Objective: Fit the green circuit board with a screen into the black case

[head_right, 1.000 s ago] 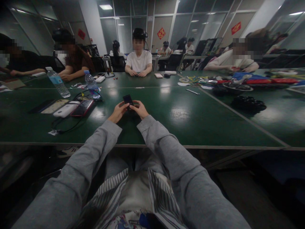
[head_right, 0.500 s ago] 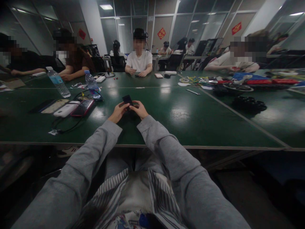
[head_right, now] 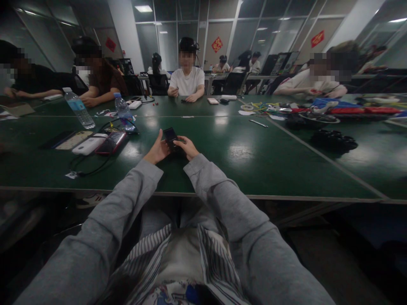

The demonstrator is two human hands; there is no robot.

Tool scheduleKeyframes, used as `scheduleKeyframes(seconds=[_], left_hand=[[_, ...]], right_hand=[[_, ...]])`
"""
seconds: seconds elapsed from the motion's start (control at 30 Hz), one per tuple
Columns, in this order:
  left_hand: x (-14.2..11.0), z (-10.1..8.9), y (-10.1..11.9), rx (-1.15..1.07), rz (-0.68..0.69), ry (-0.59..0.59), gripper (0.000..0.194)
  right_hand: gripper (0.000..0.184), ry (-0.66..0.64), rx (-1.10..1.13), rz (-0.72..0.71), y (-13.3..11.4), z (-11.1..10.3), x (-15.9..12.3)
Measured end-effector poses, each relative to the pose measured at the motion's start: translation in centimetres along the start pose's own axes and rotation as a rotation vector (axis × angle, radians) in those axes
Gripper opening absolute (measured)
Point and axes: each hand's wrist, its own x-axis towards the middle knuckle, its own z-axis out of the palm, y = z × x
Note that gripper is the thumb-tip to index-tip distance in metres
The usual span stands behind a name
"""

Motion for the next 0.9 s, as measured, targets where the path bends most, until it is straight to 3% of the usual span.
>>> scheduleKeyframes(seconds=[0.3,0.63,0.9], left_hand=[[-0.5,-0.2,0.3,-0.112,-0.065,-0.034,0.059],[-0.3,-0.5,0.2,-0.133,-0.063,0.032,0.056],[-0.1,-0.8,0.2,-0.178,-0.060,0.049,0.049]], right_hand=[[0.046,-0.041,-0.110,-0.005,0.4,0.3,0.1],[0.042,-0.050,-0.237,-0.071,1.2,0.5,0.5],[0.043,-0.005,-0.516,-0.218,1.9,-0.3,1.4]])
